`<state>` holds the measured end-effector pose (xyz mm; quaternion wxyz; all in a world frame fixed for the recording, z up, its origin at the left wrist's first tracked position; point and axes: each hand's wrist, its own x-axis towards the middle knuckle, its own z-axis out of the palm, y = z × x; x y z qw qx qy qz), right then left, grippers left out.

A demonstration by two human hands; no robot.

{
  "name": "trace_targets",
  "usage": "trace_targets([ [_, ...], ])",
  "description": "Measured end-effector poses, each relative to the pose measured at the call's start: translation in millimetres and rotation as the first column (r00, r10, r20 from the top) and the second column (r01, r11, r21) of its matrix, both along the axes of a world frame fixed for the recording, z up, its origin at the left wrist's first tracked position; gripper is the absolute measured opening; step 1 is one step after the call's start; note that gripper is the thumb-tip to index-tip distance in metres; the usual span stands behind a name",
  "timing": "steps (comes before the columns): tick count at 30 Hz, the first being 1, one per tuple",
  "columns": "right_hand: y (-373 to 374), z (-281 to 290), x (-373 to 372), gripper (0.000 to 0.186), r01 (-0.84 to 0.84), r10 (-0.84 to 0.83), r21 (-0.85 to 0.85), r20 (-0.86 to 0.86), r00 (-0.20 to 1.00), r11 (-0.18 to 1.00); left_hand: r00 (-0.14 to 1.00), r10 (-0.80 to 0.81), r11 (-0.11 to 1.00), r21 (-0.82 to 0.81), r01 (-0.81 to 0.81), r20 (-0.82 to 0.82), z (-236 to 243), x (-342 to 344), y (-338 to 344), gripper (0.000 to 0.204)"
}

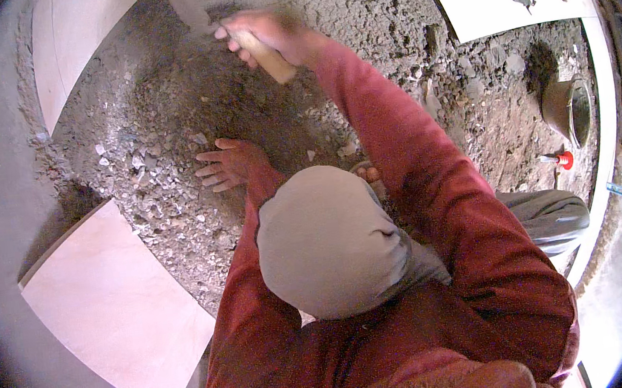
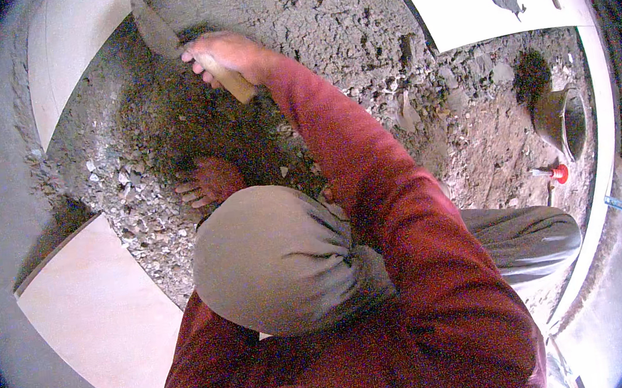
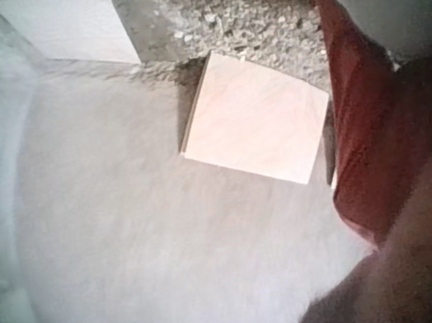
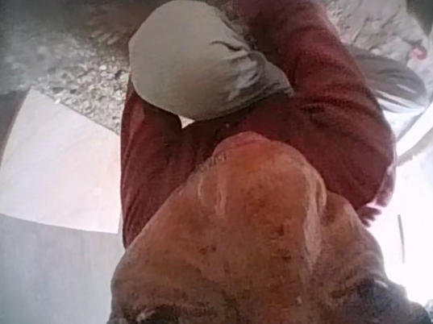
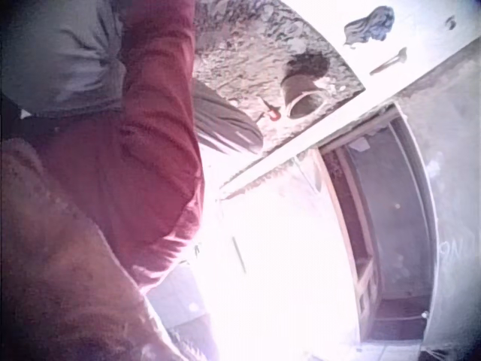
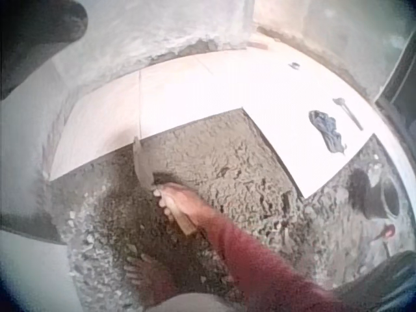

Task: The person taps a floor tile into place with a mallet and wipes it with a cloth, then uses a trowel to spread mortar onto the exposed subfloor.

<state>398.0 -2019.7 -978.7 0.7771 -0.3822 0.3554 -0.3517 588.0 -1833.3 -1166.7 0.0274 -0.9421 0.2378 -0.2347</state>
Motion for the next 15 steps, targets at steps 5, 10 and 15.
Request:
trace_targets([
  [5, -1.0, -50.7, -88.0, 0.027, 0.355, -0.332, 0.214, -0.135, 0.933, 0.910, 0.999, -0.028, 1.000, -0.003, 0.028, 0.027, -4.9, -16.1, -5.1, 0.064],
  [10, 94.6, -26.1, -193.4, 0.033, 0.429, -0.382, 0.333, -0.199, 0.903, 0.840, 0.996, 0.012, 1.000, 0.003, -0.012, 0.088, -8.2, 4.4, 0.7, 0.064],
  [15, 157.0, 12.1, -230.5, 0.029, 0.655, -0.479, 0.231, -0.517, 0.709, 0.719, 1.000, -0.020, 1.000, -0.014, 0.020, 0.004, -4.3, -6.2, 1.4, 0.063],
])
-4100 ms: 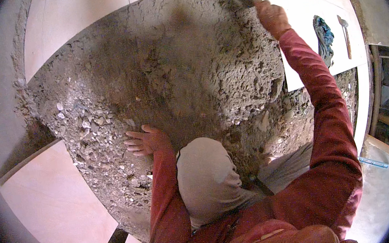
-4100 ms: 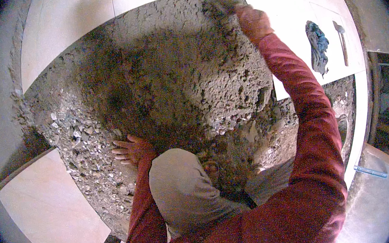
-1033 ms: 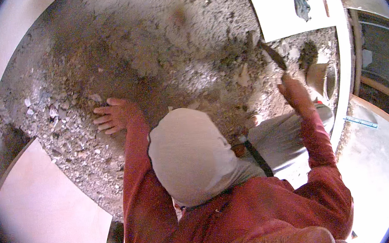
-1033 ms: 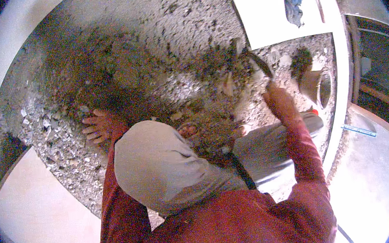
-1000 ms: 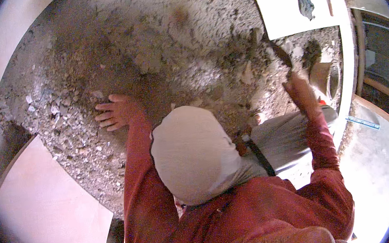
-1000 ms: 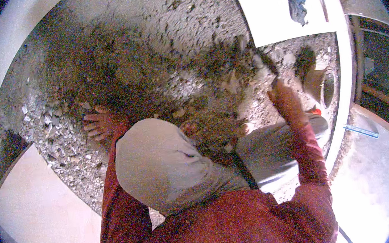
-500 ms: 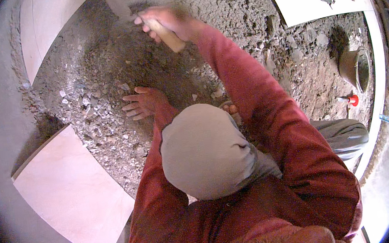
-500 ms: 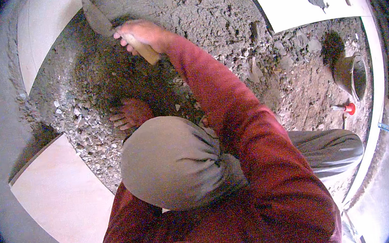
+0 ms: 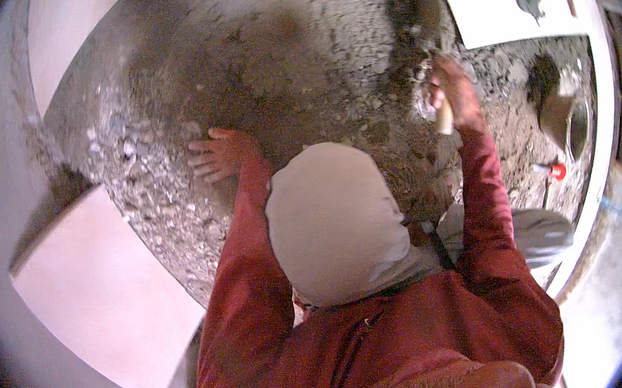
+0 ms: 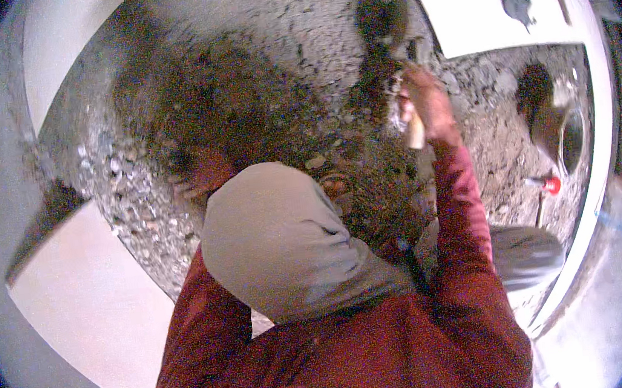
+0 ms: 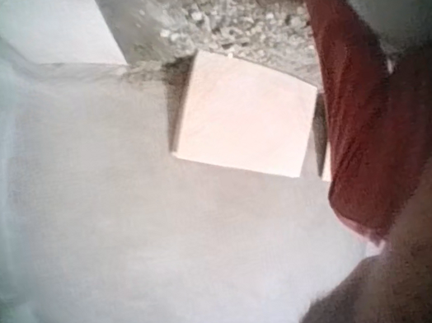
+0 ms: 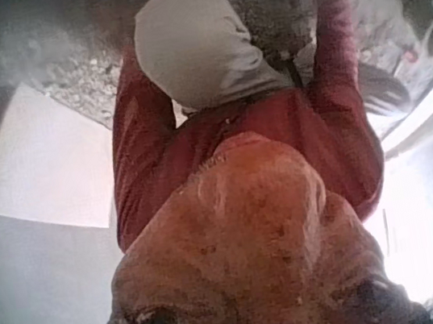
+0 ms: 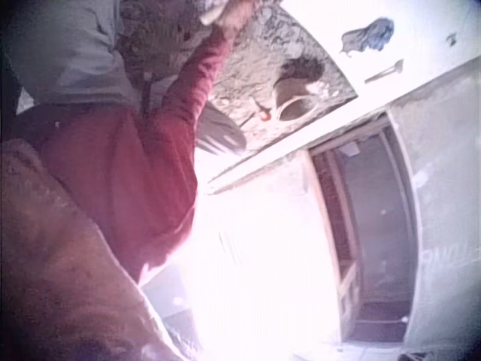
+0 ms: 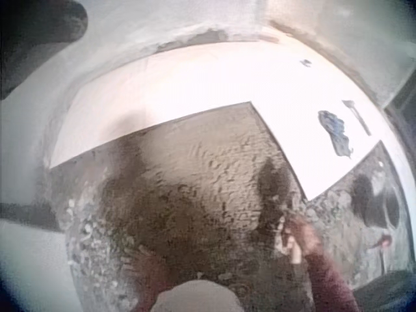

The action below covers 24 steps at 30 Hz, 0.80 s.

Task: The person taps a floor tile into place with a mallet and wipes it with a cloth, then uses a trowel to spread mortar onto the exposed subfloor.

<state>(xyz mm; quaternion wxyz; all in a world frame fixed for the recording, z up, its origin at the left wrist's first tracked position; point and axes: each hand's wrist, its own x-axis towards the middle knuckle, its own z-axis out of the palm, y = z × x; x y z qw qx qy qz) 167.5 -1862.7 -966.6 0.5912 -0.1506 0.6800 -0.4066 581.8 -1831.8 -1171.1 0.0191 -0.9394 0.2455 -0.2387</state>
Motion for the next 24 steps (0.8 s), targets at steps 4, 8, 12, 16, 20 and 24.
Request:
trace_targets([
  [4, 7.4, -7.6, -22.8, 0.029, 0.101, -0.094, -0.124, 0.065, 0.993, 0.987, 1.000, -0.025, 0.999, -0.047, 0.025, -0.009, 14.2, -4.5, -7.8, 0.063],
  [8, 14.1, -3.8, 37.1, 0.025, -0.031, 0.044, -0.055, 0.256, 0.966, 0.998, 1.000, -0.017, 0.997, -0.071, 0.017, 0.007, 21.7, -2.5, -9.3, 0.063],
  [12, 17.0, -11.8, 154.8, 0.027, -0.417, 0.407, -0.030, 0.294, 0.865, 0.909, 0.997, 0.016, 0.998, -0.065, -0.011, 0.074, 18.6, 7.0, 1.2, 0.062],
  [16, -36.2, -30.6, 280.4, 0.023, -0.403, 0.500, -0.298, 0.464, 0.731, 0.865, 0.999, -0.021, 0.995, -0.099, 0.026, 0.045, 1.9, -7.9, -8.4, 0.060],
  [20, -60.9, -74.3, 300.9, 0.027, -0.203, 0.286, -0.205, 0.579, 0.764, 0.957, 0.996, -0.048, 0.988, -0.145, 0.058, 0.071, 15.2, -18.2, -17.7, 0.059],
  [24, 0.7, -56.8, 238.4, 0.021, -0.281, 0.303, -0.114, 0.419, 0.856, 0.953, 0.999, 0.006, 0.996, -0.093, -0.010, -0.035, 17.4, -4.9, -2.8, 0.060],
])
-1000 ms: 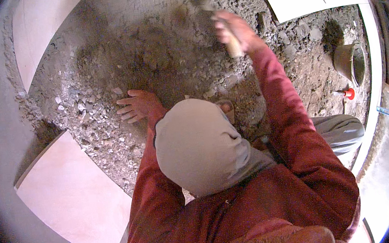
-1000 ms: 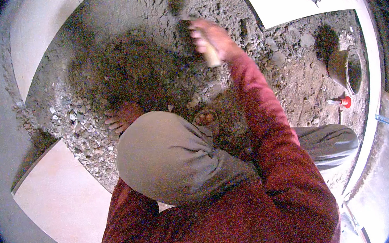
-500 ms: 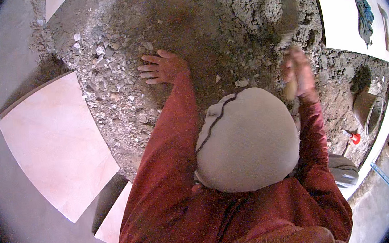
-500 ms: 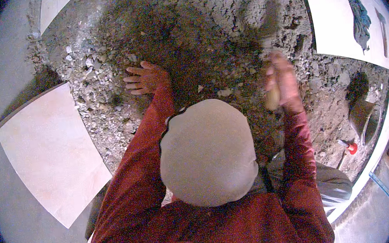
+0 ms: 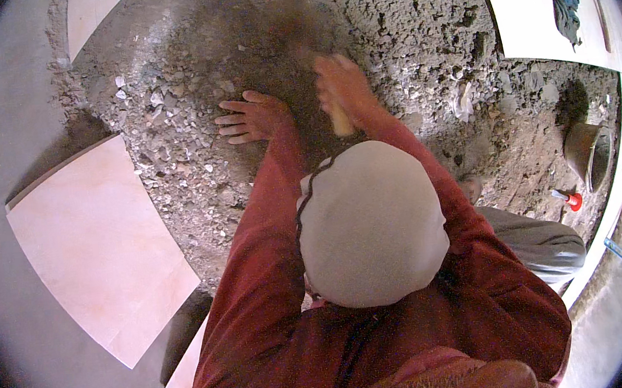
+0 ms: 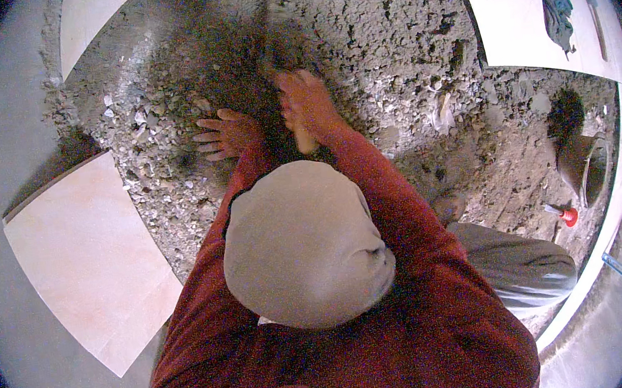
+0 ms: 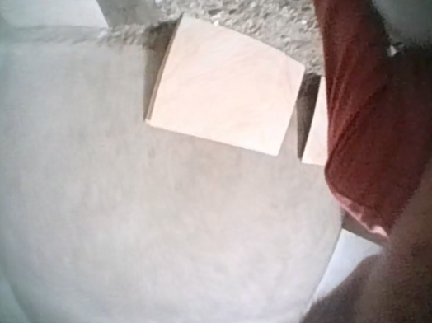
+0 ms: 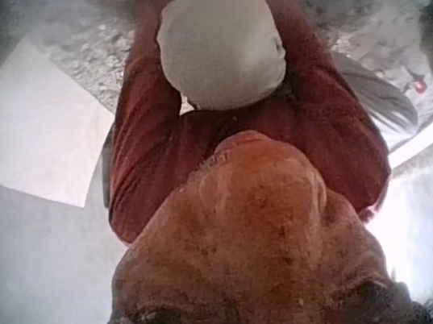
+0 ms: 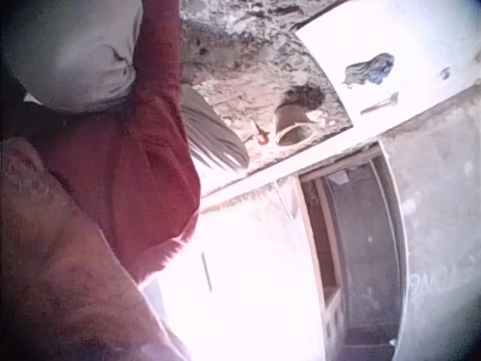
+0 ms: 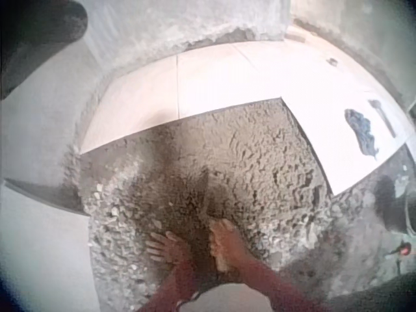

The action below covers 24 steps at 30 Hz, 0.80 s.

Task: The person taps a floor tile into place with a mallet and wipes it with a cloth, then uses a trowel to spread mortar onto the exposed subfloor.

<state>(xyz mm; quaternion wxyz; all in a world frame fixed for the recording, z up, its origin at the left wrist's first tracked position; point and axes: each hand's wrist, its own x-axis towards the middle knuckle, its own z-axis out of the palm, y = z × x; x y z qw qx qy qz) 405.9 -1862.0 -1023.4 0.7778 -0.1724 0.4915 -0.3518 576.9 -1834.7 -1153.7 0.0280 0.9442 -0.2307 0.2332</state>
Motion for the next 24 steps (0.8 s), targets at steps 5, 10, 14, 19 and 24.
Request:
trace_targets([
  [5, 52.4, 23.1, -103.7, 0.027, 0.028, -0.019, 0.063, -0.136, 0.991, 0.998, 0.997, 0.004, 1.000, -0.006, -0.005, -0.071, 11.8, -2.7, -4.7, 0.061],
  [10, 49.1, 72.5, -110.7, 0.025, -0.776, -0.054, -0.361, -0.919, 0.391, 0.518, 0.998, 0.014, 0.999, 0.033, -0.012, -0.053, 6.5, -7.3, -10.5, 0.061],
  [14, 42.4, 80.6, -115.4, 0.038, -0.930, 0.002, 0.107, -0.994, -0.113, 0.351, 0.995, -0.005, 0.995, 0.102, -0.006, 0.104, -21.0, 10.3, 2.7, 0.062],
  [19, 56.3, 91.1, -215.4, 0.050, -0.760, -0.265, 0.469, -0.742, -0.615, 0.451, 0.999, 0.021, 0.999, 0.038, -0.019, -0.039, -0.9, -6.6, -6.7, 0.062],
  [24, 55.2, 74.4, -286.0, 0.042, -0.667, -0.052, 0.327, -0.875, -0.481, 0.670, 0.999, 0.035, 0.998, 0.047, -0.033, -0.034, 1.9, -3.3, -6.5, 0.063],
])
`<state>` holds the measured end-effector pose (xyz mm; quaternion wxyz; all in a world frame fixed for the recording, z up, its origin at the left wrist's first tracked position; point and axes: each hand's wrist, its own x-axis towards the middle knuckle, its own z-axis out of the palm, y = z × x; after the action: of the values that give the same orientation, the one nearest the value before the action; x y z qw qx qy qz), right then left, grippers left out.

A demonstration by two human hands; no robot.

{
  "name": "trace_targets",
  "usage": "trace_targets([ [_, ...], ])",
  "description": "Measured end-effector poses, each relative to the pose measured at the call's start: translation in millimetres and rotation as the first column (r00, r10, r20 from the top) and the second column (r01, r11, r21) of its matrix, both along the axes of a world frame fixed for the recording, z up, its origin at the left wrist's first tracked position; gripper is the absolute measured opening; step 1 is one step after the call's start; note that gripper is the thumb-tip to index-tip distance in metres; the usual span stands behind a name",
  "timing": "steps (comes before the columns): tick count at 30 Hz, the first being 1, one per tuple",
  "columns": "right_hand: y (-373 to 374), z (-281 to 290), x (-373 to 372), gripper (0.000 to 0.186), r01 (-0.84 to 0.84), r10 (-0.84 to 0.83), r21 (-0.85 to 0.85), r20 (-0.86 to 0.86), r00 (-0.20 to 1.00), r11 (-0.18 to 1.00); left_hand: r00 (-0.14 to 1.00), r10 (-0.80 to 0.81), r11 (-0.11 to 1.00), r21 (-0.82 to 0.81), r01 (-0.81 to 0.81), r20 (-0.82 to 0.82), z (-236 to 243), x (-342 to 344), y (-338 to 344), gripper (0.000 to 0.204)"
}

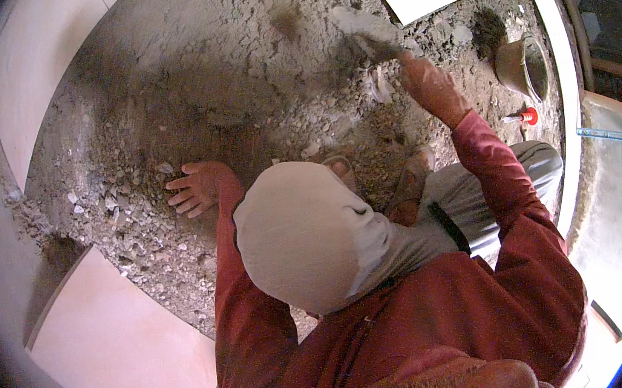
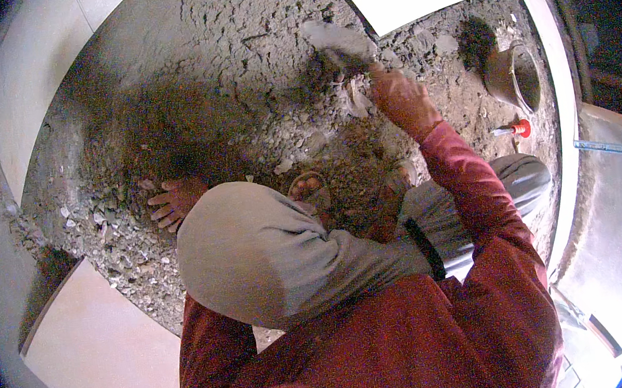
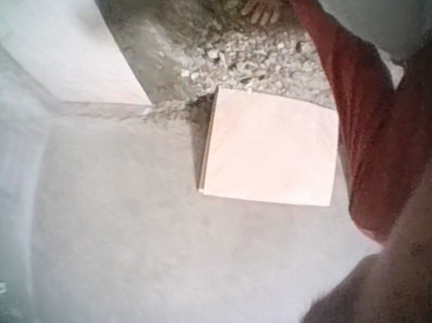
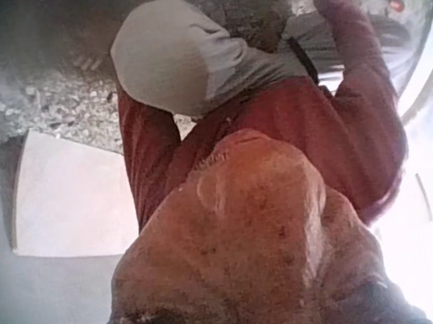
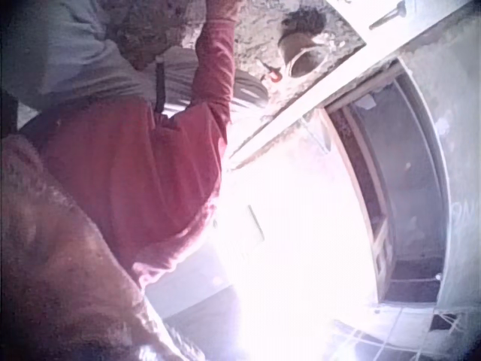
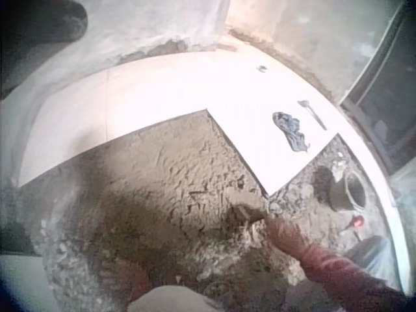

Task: The person taps a floor tile into place with a mallet and wipes it with a cloth, then uses a trowel to spread mortar onto the exposed subfloor.

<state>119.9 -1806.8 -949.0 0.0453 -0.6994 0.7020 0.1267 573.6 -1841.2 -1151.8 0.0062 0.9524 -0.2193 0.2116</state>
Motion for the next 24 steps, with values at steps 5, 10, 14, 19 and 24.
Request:
trace_targets([
  [5, 15.6, -16.6, -24.5, 0.041, 0.143, -0.114, -0.081, 0.285, 0.952, 0.986, 1.000, 0.010, 0.999, 0.050, -0.010, 0.009, 2.3, -3.7, -3.3, 0.064],
  [10, 27.2, 0.2, -22.4, 0.044, 0.340, -0.463, 0.317, 0.545, 0.699, 0.886, 0.999, 0.029, 1.000, 0.005, -0.029, -0.032, 4.5, -3.9, -3.5, 0.064],
  [14, 31.1, 36.3, 10.2, 0.041, 0.489, -0.599, 0.489, 0.796, 0.087, 0.722, 0.999, 0.044, 0.999, 0.003, -0.044, -0.032, -2.7, -6.0, -3.3, 0.064],
  [19, -25.1, 0.5, 95.3, 0.032, 0.537, -0.285, 0.737, 0.663, -0.692, 0.409, 1.000, 0.009, 1.000, 0.015, -0.009, 0.016, -3.5, -2.8, -2.9, 0.063],
  [24, -105.8, -6.5, 111.3, 0.032, 0.332, -0.512, 0.651, 0.750, -0.419, 0.683, 0.999, 0.008, 0.999, 0.047, -0.009, 0.032, 2.5, 0.7, 0.7, 0.062],
])
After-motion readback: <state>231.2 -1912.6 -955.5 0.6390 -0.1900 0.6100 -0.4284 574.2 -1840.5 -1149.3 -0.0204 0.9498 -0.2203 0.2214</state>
